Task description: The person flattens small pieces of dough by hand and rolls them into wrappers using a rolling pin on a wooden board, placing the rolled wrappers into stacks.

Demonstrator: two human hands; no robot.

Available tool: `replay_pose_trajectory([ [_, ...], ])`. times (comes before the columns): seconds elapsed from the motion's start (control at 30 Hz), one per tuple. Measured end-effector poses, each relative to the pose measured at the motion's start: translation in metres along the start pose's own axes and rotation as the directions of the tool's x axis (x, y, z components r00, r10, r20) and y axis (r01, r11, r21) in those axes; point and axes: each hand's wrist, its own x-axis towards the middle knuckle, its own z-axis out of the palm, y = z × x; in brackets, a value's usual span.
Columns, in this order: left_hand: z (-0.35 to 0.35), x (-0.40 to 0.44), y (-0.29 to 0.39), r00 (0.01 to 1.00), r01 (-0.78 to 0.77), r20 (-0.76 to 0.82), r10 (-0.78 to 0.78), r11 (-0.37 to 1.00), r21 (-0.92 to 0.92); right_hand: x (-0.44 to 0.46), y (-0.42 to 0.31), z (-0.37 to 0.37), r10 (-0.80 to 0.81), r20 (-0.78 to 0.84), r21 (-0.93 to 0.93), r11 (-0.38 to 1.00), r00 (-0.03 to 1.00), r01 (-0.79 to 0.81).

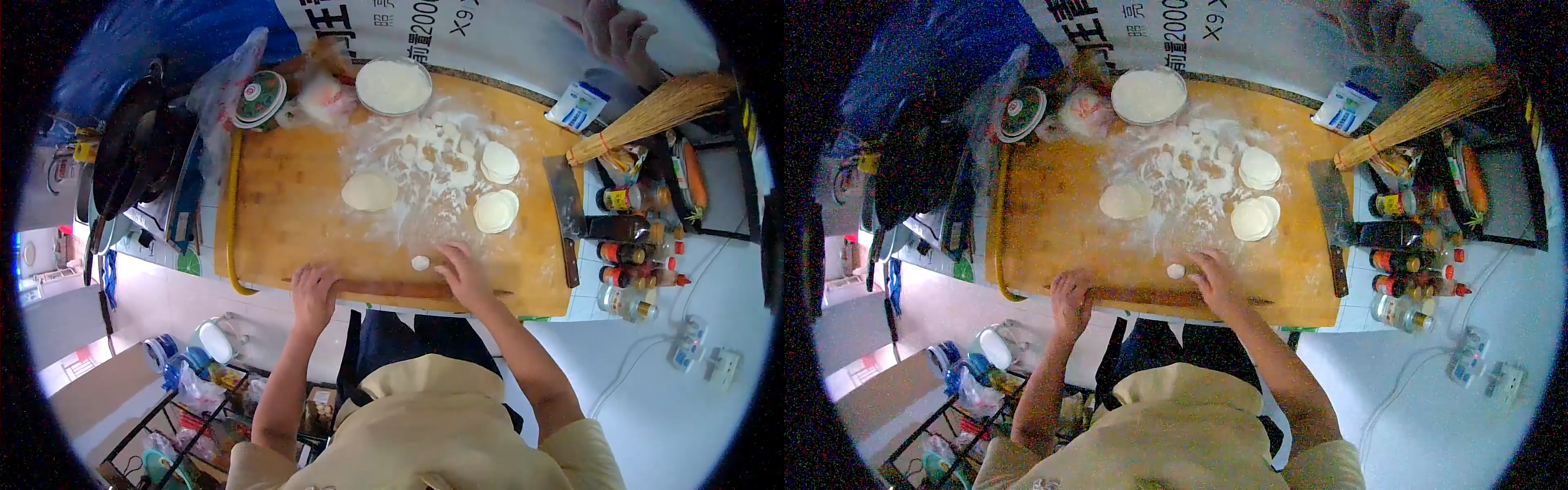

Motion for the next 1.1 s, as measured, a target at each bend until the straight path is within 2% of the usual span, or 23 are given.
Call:
replay_pose_trajectory([
  [0.03,0.004,0.001,-0.006,0.999,0.029,0.018,-0.028,1.000,-0.009,-0.008,0.003,-0.004,0.017,-0.128,-0.069,0.997,0.992,-0.026],
  [0.07,0.007,0.005,-0.013,0.998,0.054,0.038,-0.053,0.998,-0.017,-0.015,0.006,-0.006,0.020,-0.132,-0.067,0.997,0.991,-0.030],
  [0.13,0.012,0.019,-0.023,0.999,0.023,0.042,-0.023,1.000,-0.019,-0.027,0.012,-0.008,0.063,-0.235,-0.267,0.955,0.970,-0.126],
  [0.17,0.015,0.027,-0.027,0.999,0.000,0.042,0.001,1.000,-0.019,-0.028,0.013,-0.007,0.069,-0.238,-0.264,0.955,0.969,-0.133],
  [0.2,0.017,0.038,-0.029,0.999,-0.004,0.048,0.005,1.000,-0.018,-0.027,0.014,-0.006,0.021,-0.233,-0.373,0.921,0.972,-0.109],
  [0.23,0.018,0.051,-0.028,0.991,-0.037,0.126,0.040,0.999,-0.022,-0.026,0.015,-0.005,-0.026,-0.221,-0.478,0.874,0.975,-0.085],
  [0.27,0.018,0.058,-0.026,0.976,-0.071,0.203,0.075,0.997,-0.029,-0.025,0.016,-0.004,-0.020,-0.225,-0.473,0.876,0.974,-0.091],
  [0.37,0.010,0.064,-0.014,0.962,-0.069,0.267,0.063,0.998,0.012,-0.030,0.011,-0.005,0.004,-0.174,-0.517,0.851,0.985,-0.095],
  [0.4,0.007,0.061,-0.014,0.962,-0.083,0.262,0.076,0.996,0.015,-0.035,0.000,-0.009,0.109,-0.063,-0.501,0.856,0.992,-0.126],
  [0.43,0.005,0.048,-0.015,0.937,-0.101,0.341,0.082,0.994,0.040,-0.035,-0.006,-0.012,0.207,0.052,-0.489,0.859,0.977,-0.156],
  [0.47,0.006,0.041,-0.020,0.902,-0.119,0.423,0.081,0.991,0.064,-0.030,0.000,-0.011,0.206,0.042,-0.486,0.859,0.978,-0.160],
  [0.53,0.024,0.054,-0.035,0.906,-0.159,0.407,0.113,0.984,0.082,-0.024,0.015,-0.004,0.075,-0.064,-0.499,0.861,0.995,-0.097],
  [0.6,0.034,0.079,-0.036,0.958,-0.066,0.285,0.026,0.989,0.130,-0.007,0.019,-0.010,0.065,-0.114,-0.505,0.855,0.991,-0.115],
  [0.67,0.022,0.081,-0.026,0.947,-0.097,0.318,0.030,0.976,0.197,-0.010,0.022,-0.009,0.039,-0.167,-0.515,0.849,0.985,-0.120],
  [0.73,0.013,0.077,-0.023,0.943,-0.130,0.332,0.037,0.956,0.264,-0.036,0.033,0.000,0.078,-0.068,-0.379,0.920,0.995,-0.098],
  [0.8,0.006,0.051,-0.029,0.874,-0.221,0.471,0.118,0.960,0.170,-0.041,0.025,-0.003,0.005,-0.062,-0.402,0.915,0.998,-0.030],
  [0.83,0.010,0.053,-0.032,0.876,-0.200,0.475,0.090,0.962,0.186,-0.044,0.019,-0.004,-0.055,-0.045,-0.414,0.910,0.997,0.032],
  [0.87,0.020,0.063,-0.038,0.872,-0.200,0.481,0.089,0.962,0.184,-0.035,0.020,-0.007,-0.049,-0.044,-0.411,0.911,0.998,0.027],
  [0.93,0.033,0.090,-0.041,0.934,-0.094,0.357,0.014,0.974,0.208,0.000,0.022,-0.018,0.013,-0.107,-0.462,0.885,0.994,-0.061],
  [0.97,0.029,0.090,-0.036,0.934,-0.095,0.357,0.015,0.973,0.209,-0.003,0.023,-0.018,0.013,-0.108,-0.462,0.885,0.994,-0.062],
  [1.03,0.007,0.097,-0.014,0.939,-0.118,0.345,0.012,0.950,0.289,-0.008,0.028,-0.021,0.070,-0.023,-0.518,0.853,0.997,-0.072],
  [1.07,0.004,0.080,-0.018,0.941,-0.123,0.339,0.018,0.949,0.291,-0.020,0.027,-0.022,0.065,-0.031,-0.519,0.852,0.997,-0.072],
  [1.1,0.004,0.047,-0.026,0.903,-0.156,0.428,0.047,0.962,0.224,-0.039,0.024,-0.020,0.052,0.058,-0.468,0.883,0.997,-0.019],
])
